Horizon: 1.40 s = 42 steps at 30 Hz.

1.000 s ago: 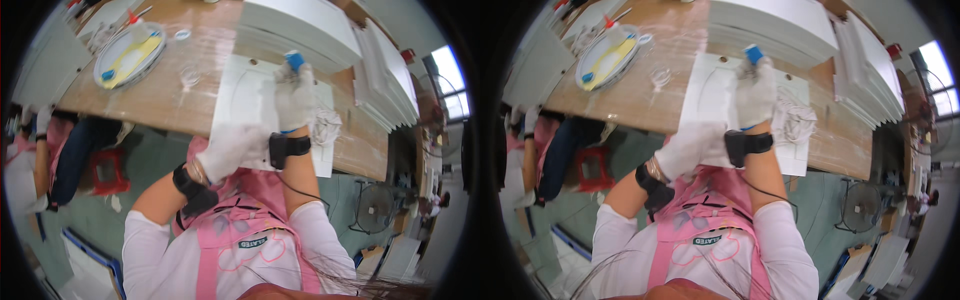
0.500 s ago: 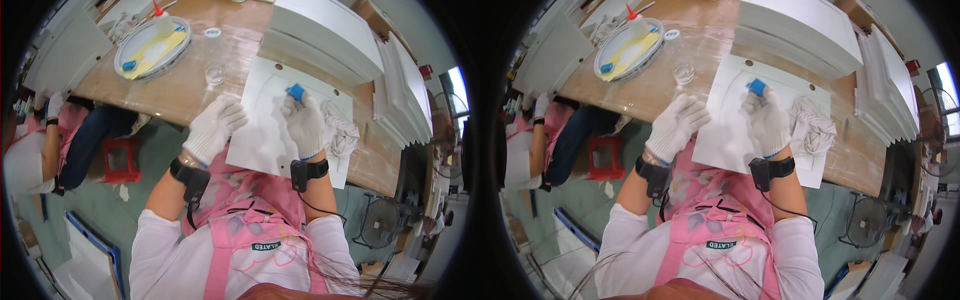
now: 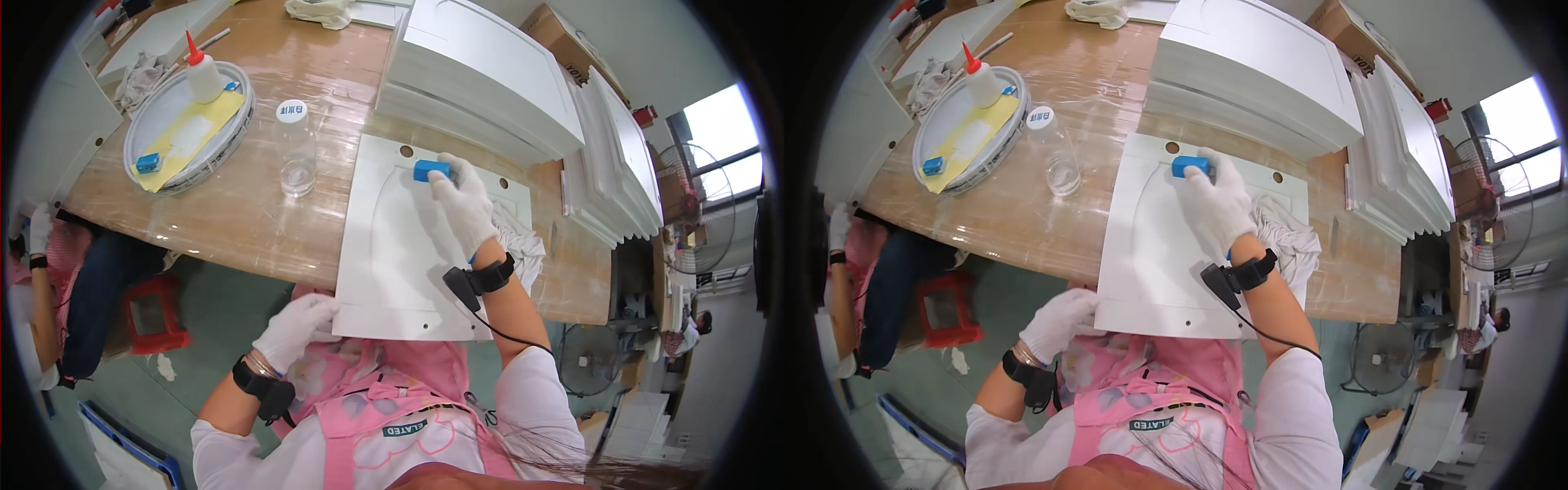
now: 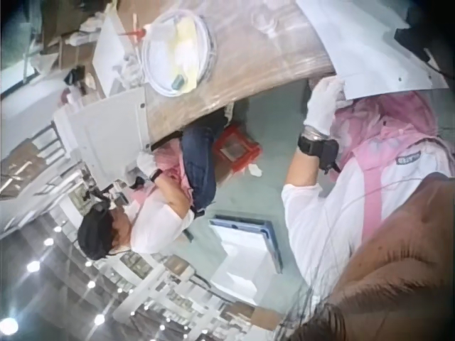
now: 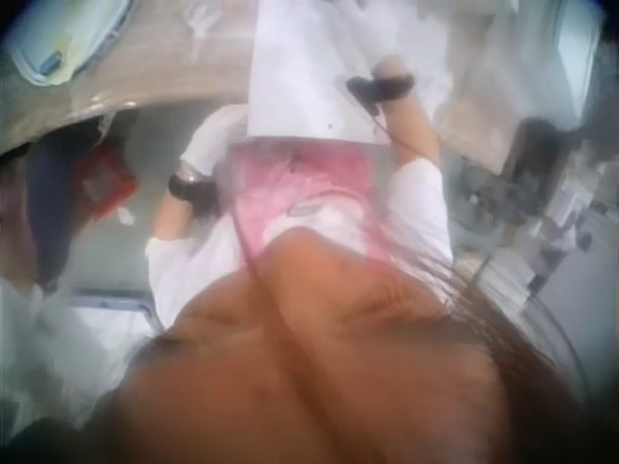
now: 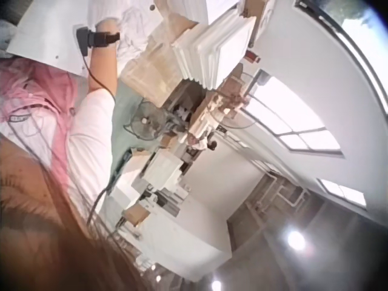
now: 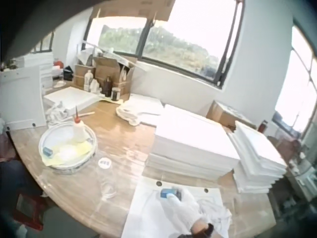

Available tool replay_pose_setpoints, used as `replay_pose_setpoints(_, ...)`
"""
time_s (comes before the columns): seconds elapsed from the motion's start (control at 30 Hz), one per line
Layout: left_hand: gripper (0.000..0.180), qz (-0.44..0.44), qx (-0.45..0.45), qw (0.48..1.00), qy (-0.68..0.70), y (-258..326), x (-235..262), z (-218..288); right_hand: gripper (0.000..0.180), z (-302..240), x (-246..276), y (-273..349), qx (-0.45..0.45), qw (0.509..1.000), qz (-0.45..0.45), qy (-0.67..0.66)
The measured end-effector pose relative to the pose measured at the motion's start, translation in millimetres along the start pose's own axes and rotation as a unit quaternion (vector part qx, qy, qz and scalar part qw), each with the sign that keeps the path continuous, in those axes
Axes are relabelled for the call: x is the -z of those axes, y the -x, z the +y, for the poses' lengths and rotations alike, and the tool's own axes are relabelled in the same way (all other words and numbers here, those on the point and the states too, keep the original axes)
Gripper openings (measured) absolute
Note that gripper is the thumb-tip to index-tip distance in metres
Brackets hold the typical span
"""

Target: Cleaning and finishing white furniture panels using solvent, a scraper block, a blade, and a cloth.

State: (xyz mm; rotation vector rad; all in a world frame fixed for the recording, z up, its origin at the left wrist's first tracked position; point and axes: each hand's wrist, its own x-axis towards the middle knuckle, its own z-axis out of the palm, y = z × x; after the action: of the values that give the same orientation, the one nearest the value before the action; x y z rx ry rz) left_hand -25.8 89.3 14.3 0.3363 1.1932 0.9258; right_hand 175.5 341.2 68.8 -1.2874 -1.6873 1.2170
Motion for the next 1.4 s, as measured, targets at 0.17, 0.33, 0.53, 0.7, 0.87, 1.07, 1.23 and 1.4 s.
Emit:
replay_pose_setpoints(0.17,0.039,-0.086,0.015,0.995,-0.057,-24,7,-16,0.044,-11,-14,-17,0.197,0.940,-0.026,0.278)
replay_pose_setpoints(0.33,0.038,-0.126,0.061,0.989,-0.053,-24,5,9,0.034,4,-2,-37,-0.098,0.949,-0.163,-0.250)
replay_pose_setpoints(0.53,0.039,-0.131,0.045,0.990,-0.040,-34,9,4,0.036,16,0,-43,-0.160,0.865,-0.237,-0.412)
replay_pose_setpoints(0.7,0.041,-0.132,0.061,0.988,-0.047,-39,15,-4,0.035,-11,-10,-35,0.048,0.991,-0.107,0.069)
replay_pose_setpoints(0.87,0.041,-0.142,0.046,0.989,-0.023,-39,12,-4,0.038,-14,-13,-39,0.292,0.866,-0.120,0.388)
replay_pose_setpoints(1.07,0.042,-0.151,0.045,0.987,-0.008,-38,13,-3,0.039,-12,-25,-40,0.348,0.828,-0.119,0.424)
replay_pose_setpoints(1.23,0.041,-0.151,0.042,0.988,-0.006,-38,14,-5,0.050,-9,-27,-43,0.378,0.787,-0.112,0.475)
replay_pose_setpoints(1.4,0.040,-0.150,0.048,0.987,-0.016,-39,14,-5,0.037,-10,-29,-39,0.373,0.783,-0.098,0.488)
